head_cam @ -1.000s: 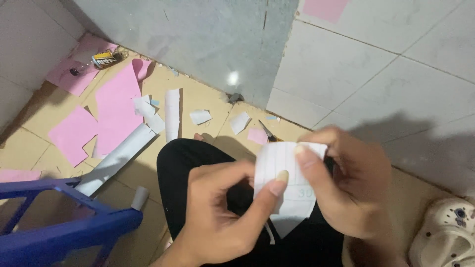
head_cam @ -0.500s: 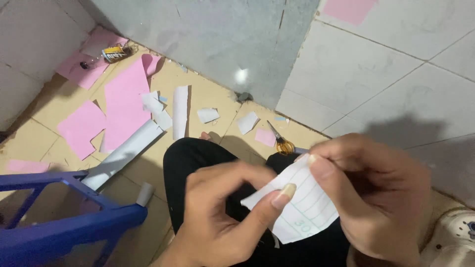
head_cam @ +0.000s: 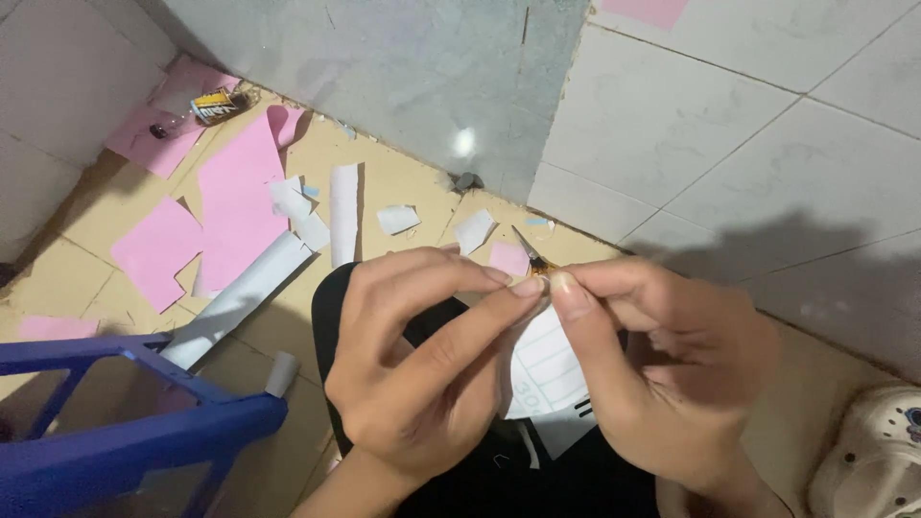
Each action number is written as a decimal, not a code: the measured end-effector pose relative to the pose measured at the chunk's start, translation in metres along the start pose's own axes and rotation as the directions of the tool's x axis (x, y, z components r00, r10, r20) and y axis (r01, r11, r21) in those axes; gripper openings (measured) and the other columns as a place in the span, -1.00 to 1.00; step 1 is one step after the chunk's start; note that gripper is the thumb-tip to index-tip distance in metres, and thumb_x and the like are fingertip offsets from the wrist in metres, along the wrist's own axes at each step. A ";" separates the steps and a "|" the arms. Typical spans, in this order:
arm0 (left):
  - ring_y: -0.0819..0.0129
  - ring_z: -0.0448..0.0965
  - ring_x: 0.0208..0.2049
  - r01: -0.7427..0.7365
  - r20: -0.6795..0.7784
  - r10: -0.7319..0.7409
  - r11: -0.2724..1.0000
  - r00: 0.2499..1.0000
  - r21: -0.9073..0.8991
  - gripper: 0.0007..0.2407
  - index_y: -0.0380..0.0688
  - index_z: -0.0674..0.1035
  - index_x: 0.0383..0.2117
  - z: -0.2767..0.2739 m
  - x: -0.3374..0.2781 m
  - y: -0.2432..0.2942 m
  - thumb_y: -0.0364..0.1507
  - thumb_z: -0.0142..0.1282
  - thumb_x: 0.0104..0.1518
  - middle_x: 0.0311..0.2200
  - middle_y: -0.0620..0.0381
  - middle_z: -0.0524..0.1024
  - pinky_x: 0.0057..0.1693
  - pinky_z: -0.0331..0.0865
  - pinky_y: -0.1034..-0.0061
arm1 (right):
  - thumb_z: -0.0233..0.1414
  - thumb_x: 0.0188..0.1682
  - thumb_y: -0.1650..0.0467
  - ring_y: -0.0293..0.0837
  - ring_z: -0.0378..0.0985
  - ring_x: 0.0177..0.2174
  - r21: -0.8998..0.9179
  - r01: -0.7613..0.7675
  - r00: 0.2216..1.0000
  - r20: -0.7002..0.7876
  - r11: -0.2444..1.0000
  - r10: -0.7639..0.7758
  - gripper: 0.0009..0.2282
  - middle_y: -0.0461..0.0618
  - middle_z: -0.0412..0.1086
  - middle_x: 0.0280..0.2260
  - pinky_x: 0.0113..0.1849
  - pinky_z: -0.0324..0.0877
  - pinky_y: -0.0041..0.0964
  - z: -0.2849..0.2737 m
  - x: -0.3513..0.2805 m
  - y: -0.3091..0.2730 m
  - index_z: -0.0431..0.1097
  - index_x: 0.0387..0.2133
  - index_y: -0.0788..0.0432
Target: Cutting small squares of colored adhesive paper and sticking them onto a tiled wall to create a decorative pattern.
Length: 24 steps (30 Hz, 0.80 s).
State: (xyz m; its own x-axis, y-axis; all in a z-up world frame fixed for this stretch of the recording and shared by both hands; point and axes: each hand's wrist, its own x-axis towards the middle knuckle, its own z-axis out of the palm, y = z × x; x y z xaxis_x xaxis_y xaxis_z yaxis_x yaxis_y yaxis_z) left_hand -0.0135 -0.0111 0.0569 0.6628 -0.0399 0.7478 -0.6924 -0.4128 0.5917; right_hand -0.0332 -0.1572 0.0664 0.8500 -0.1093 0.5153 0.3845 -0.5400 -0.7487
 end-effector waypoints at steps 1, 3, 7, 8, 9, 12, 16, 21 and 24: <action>0.24 0.54 -0.15 -0.002 0.000 0.002 1.000 1.000 0.001 -0.81 -0.17 0.69 -0.32 0.001 -0.001 -0.001 -0.63 0.42 -0.05 -0.23 0.05 0.56 0.11 0.57 0.31 | 0.15 -0.06 0.66 -0.41 0.04 -0.69 0.001 0.001 1.000 -0.001 1.000 -0.001 -0.94 -0.22 0.25 -0.73 -0.58 -0.01 -0.57 0.000 0.000 0.000 0.49 -0.37 0.37; 0.25 0.54 -0.16 0.002 0.023 -0.002 1.000 1.000 -0.009 -0.81 -0.15 0.69 -0.29 0.002 -0.002 -0.002 -0.61 0.39 -0.03 -0.23 0.06 0.56 0.06 0.54 0.37 | 0.14 -0.06 0.67 -0.43 0.13 -0.70 0.048 0.010 1.000 0.012 0.999 -0.010 -0.92 -0.15 0.37 -0.68 -0.58 0.04 -0.60 0.000 0.001 -0.001 0.46 -0.33 0.41; 0.27 0.53 -0.15 0.011 0.015 -0.011 1.000 1.000 -0.027 -0.83 -0.12 0.69 -0.31 0.008 -0.006 -0.006 -0.61 0.36 -0.02 -0.24 0.07 0.57 0.07 0.56 0.38 | 0.15 -0.07 0.67 -0.42 0.10 -0.74 0.032 0.033 0.999 -0.006 0.999 -0.032 -0.86 -0.12 0.38 -0.71 -0.63 0.01 -0.57 -0.001 -0.002 0.004 0.42 -0.26 0.41; 0.26 0.52 -0.18 -0.009 0.010 0.009 1.000 1.000 -0.022 -0.83 -0.14 0.69 -0.32 0.008 -0.006 -0.005 -0.63 0.37 -0.03 -0.26 0.08 0.56 0.04 0.55 0.39 | 0.15 -0.08 0.68 -0.41 0.07 -0.72 0.030 0.029 0.999 -0.017 0.999 -0.029 -0.88 -0.15 0.33 -0.72 -0.61 0.00 -0.56 -0.001 -0.002 0.003 0.44 -0.30 0.40; 0.26 0.52 -0.20 -0.027 0.007 0.027 0.999 1.000 -0.017 -0.82 -0.16 0.69 -0.33 0.009 -0.005 -0.005 -0.64 0.38 -0.05 -0.29 0.09 0.56 0.01 0.55 0.39 | 0.14 -0.08 0.68 -0.40 0.04 -0.71 0.027 0.025 0.999 -0.026 0.999 -0.024 -0.91 -0.18 0.27 -0.73 -0.59 -0.01 -0.55 -0.001 -0.003 0.002 0.46 -0.34 0.39; 0.25 0.52 -0.18 -0.057 0.022 0.057 0.998 0.998 -0.002 -0.87 -0.12 0.71 -0.35 0.009 -0.009 -0.006 -0.59 0.35 -0.02 -0.29 0.12 0.58 0.03 0.58 0.36 | 0.14 -0.10 0.69 -0.41 0.07 -0.69 0.074 0.016 1.000 -0.020 0.997 -0.015 -0.89 -0.20 0.28 -0.71 -0.57 0.03 -0.55 -0.003 -0.008 0.007 0.45 -0.34 0.37; 0.30 0.51 -0.17 -0.060 0.047 0.062 0.998 0.997 -0.036 -0.87 -0.13 0.71 -0.34 0.009 -0.011 -0.010 -0.59 0.33 -0.01 -0.28 0.12 0.55 0.04 0.62 0.42 | 0.16 -0.11 0.67 -0.42 0.12 -0.72 0.045 0.003 1.000 -0.015 0.999 -0.002 -0.89 -0.17 0.35 -0.71 -0.59 0.06 -0.57 -0.006 -0.009 0.008 0.45 -0.34 0.37; 0.30 0.49 -0.16 -0.061 0.070 0.066 0.996 0.995 -0.065 -0.84 -0.16 0.69 -0.29 0.011 -0.010 -0.012 -0.61 0.33 0.00 -0.27 0.10 0.54 0.04 0.65 0.42 | 0.13 -0.11 0.68 -0.41 0.02 -0.72 0.052 0.024 1.000 -0.012 0.998 -0.024 -0.91 -0.23 0.22 -0.76 -0.59 0.00 -0.54 -0.006 -0.006 0.007 0.45 -0.39 0.37; 0.32 0.49 -0.18 -0.045 0.070 0.049 0.998 0.996 -0.050 -0.85 -0.15 0.70 -0.32 0.012 -0.009 -0.012 -0.62 0.33 0.00 -0.29 0.11 0.54 0.03 0.63 0.45 | 0.12 -0.10 0.69 -0.42 0.04 -0.72 0.089 0.009 1.000 -0.006 0.996 -0.008 -0.91 -0.20 0.27 -0.74 -0.59 0.02 -0.56 -0.005 -0.006 0.009 0.45 -0.38 0.39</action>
State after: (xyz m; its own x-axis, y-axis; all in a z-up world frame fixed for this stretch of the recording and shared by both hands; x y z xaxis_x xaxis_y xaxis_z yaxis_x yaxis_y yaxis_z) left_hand -0.0078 -0.0169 0.0393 0.6466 -0.1238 0.7527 -0.7352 -0.3641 0.5717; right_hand -0.0363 -0.1660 0.0586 0.8445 -0.1098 0.5242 0.4227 -0.4643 -0.7783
